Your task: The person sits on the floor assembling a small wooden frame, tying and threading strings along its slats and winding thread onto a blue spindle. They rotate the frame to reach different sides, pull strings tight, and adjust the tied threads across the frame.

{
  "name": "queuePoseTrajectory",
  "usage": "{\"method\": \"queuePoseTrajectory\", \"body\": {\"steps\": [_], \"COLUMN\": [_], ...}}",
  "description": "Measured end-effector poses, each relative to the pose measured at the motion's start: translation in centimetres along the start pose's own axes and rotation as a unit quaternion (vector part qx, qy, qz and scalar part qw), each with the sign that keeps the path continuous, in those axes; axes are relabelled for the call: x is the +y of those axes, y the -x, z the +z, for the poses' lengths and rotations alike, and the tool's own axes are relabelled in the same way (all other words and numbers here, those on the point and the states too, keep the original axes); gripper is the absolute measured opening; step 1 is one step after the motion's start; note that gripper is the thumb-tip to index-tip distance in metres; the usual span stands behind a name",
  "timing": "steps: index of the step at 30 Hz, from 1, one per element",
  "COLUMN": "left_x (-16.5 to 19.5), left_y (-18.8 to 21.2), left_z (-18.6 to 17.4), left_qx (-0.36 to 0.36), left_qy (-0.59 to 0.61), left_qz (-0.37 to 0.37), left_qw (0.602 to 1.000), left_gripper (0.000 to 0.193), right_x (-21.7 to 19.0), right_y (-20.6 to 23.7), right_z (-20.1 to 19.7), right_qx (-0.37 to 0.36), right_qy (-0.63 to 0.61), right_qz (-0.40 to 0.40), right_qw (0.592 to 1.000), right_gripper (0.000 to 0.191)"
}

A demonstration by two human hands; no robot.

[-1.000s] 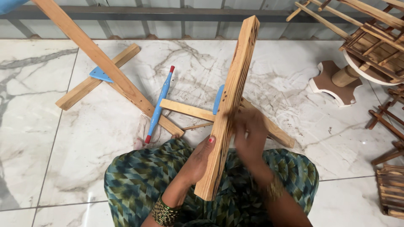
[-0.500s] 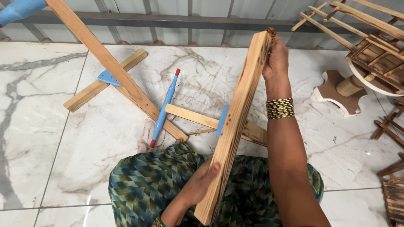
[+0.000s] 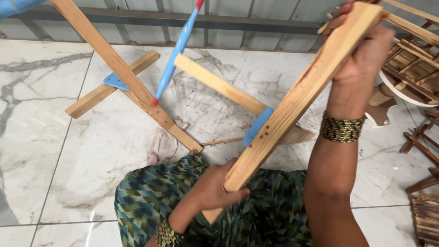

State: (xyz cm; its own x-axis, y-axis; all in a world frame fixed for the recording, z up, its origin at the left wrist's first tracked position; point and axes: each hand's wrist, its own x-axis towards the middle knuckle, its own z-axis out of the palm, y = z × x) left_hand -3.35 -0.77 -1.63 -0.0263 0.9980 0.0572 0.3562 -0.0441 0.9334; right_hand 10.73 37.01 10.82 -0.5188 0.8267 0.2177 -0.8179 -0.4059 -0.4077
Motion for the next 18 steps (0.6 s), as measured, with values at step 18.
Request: {"method": "queuePoseTrajectory", "body": {"steps": [18], "left_x": [-17.8], "left_y": [-8.5], "left_z": [-9.5], "left_qx": [0.183], "left_qy": [-0.298], "left_qz": [-0.152], "left_qw": [0.925], "left_gripper": [0.058], "right_x": [15.4], "right_y": [4.7], "right_z": [-0.3], "right_qx": [0.002], "right_qy": [0.157], "right_qz": [-0.146], "right_qw": [0.977], "right_gripper": [0.047]}}
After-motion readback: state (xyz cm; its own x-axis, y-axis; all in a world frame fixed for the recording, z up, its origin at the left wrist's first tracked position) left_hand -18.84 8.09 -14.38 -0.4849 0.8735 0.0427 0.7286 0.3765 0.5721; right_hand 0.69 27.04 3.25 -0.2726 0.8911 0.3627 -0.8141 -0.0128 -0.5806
